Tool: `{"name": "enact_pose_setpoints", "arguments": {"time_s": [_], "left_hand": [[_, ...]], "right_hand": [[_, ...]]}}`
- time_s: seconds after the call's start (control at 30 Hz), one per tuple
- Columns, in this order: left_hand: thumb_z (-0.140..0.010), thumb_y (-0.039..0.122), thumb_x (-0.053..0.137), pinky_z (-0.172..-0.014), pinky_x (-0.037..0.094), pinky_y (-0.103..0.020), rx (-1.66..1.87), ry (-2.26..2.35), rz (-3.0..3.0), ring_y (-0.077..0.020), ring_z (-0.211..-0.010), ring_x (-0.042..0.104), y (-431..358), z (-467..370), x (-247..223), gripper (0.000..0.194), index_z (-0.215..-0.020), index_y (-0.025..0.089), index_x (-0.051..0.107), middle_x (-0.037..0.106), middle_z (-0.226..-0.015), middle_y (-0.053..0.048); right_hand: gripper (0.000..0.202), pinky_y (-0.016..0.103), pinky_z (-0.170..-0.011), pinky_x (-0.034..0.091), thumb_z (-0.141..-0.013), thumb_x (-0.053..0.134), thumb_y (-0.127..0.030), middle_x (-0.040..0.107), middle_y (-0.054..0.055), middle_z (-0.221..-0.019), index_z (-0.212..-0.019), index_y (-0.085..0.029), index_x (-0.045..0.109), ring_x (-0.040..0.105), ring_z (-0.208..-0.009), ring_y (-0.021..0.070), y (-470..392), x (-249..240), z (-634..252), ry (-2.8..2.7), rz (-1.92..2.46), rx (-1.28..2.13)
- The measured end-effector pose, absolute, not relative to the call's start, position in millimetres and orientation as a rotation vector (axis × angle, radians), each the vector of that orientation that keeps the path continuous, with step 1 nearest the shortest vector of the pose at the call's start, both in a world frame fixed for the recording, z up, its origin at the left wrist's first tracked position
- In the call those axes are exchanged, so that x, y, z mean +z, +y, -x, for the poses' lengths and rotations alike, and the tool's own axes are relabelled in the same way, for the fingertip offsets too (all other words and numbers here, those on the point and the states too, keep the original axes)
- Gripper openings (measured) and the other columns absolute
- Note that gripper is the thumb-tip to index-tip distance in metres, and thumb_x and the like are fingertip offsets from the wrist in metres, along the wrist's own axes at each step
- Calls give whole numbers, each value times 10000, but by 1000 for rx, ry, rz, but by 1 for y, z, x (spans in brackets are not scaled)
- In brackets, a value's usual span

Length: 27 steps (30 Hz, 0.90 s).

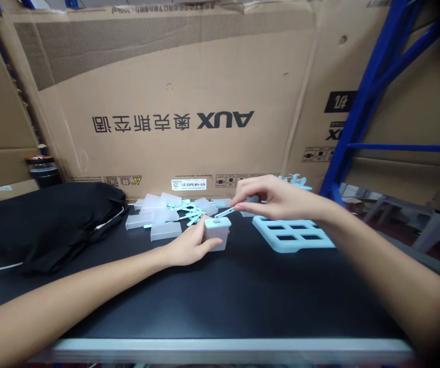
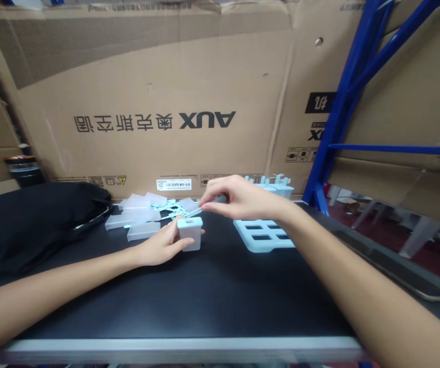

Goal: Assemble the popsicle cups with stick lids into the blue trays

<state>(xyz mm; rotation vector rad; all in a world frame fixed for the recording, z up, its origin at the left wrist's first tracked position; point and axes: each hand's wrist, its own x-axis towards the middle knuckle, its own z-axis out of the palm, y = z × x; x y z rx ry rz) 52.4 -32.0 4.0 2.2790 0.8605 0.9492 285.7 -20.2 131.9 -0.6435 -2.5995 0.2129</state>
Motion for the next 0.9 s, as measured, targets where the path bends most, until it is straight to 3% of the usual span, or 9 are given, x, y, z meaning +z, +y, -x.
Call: {"name": "enact_pose_setpoints", "arguments": {"time_s": [0.27, 0.4, 0.5, 0.57, 0.7, 0.8, 0.9], "left_hand": [[-916, 395, 518, -854, 483, -415, 929, 878, -2302, -240, -982, 604, -34, -53, 5, 362, -1197, 193, 413, 634, -1067, -93], [-914, 424, 505, -677, 492, -355, 905, 975, -2344, -209, -769, 601, -32, -53, 4, 338, -1136, 186, 415, 624, -917, -57], [-913, 431, 496, -582, 453, -321, 906, 1010, -2366, -182, -626, 552, -31, -52, 2, 308, -1087, 189, 419, 576, -742, -6], [-903, 387, 506, -595, 449, -317, 940, 1020, -2385, -183, -643, 550, -31, -52, 1, 271, -1070, 190, 422, 569, -742, -2], [-866, 238, 492, -576, 421, -286, 980, 1048, -2388, -170, -650, 542, -31, -51, 2, 160, -1005, 196, 425, 581, -773, -4], [-854, 235, 510, -555, 408, -282, 977, 1091, -2379, -163, -602, 521, -30, -52, 4, 106, -925, 194, 443, 562, -699, 12], [-867, 360, 560, -607, 457, -308, 966, 1067, -2346, -181, -661, 567, -31, -54, 5, 198, -899, 185, 474, 599, -739, -7]], "right_hand": [[200, 258, -620, 422, -836, 574, -306, 656, 38, -833, -932, -226, 730, 577, -681, 125, -14, 119, -273, -2671, 619, 42], [373, 274, -666, 443, -855, 563, -315, 668, 45, -870, -1205, -190, 580, 588, -696, 137, -15, 99, -257, -2641, 654, 123], [416, 322, -765, 457, -934, 426, -375, 632, 103, -1104, -1311, -201, 448, 598, -919, 192, -23, 80, -245, -2570, 752, 142], [416, 360, -777, 456, -946, 364, -455, 594, 136, -1163, -1257, -196, 460, 579, -981, 236, -30, 69, -238, -2541, 885, 102], [524, 390, -686, 451, -840, 422, -658, 567, 146, -1054, -1056, -184, 481, 575, -905, 287, -43, 52, -230, -2478, 1122, -60], [457, 378, -646, 446, -857, 405, -613, 524, 136, -1065, -1033, -193, 443, 573, -840, 256, -44, 44, -227, -2434, 1161, -50], [329, 359, -656, 447, -888, 395, -502, 557, 113, -1002, -1020, -202, 429, 568, -803, 223, -34, 48, -230, -2410, 1114, 70]]}}
